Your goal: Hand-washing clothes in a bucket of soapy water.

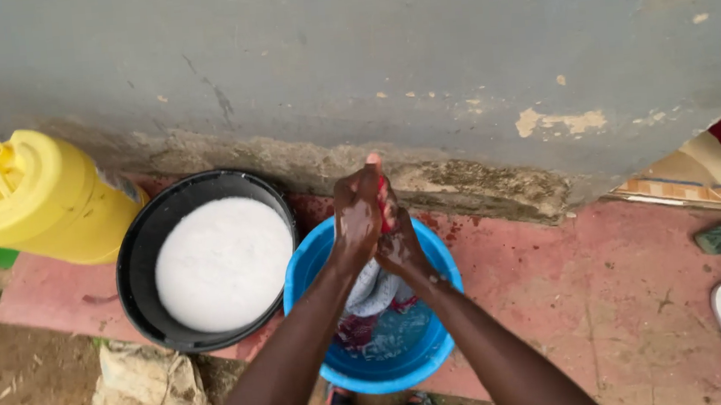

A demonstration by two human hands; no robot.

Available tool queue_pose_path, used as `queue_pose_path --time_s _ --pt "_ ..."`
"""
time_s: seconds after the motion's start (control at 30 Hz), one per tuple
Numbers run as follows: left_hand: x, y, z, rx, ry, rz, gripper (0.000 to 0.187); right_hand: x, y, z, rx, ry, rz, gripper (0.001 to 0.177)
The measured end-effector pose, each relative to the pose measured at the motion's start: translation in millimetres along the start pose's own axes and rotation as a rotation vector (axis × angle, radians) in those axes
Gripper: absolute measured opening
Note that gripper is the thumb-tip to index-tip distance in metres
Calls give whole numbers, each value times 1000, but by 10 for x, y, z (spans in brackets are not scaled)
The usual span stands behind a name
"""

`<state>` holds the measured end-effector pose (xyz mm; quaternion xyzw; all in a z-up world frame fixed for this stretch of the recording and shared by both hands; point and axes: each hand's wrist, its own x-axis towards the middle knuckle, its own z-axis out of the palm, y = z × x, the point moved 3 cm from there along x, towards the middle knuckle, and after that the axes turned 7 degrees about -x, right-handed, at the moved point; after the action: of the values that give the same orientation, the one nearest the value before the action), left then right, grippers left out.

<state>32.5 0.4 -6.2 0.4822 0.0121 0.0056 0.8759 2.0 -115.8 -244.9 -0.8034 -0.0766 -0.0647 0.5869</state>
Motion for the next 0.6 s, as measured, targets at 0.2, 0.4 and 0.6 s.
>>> queue_pose_path --time_s 0.2,0.4,0.6 --pt "155 203 2 853 -535 425 55 332 -892 -84 242 -206 66 43" --pt "230 900 80 422 -800 58 76 588 -2037 -307 456 -366 152 32" --pt "451 -290 -889 195 -708 -571 108 841 -2849 -527 660 -433 150 26"
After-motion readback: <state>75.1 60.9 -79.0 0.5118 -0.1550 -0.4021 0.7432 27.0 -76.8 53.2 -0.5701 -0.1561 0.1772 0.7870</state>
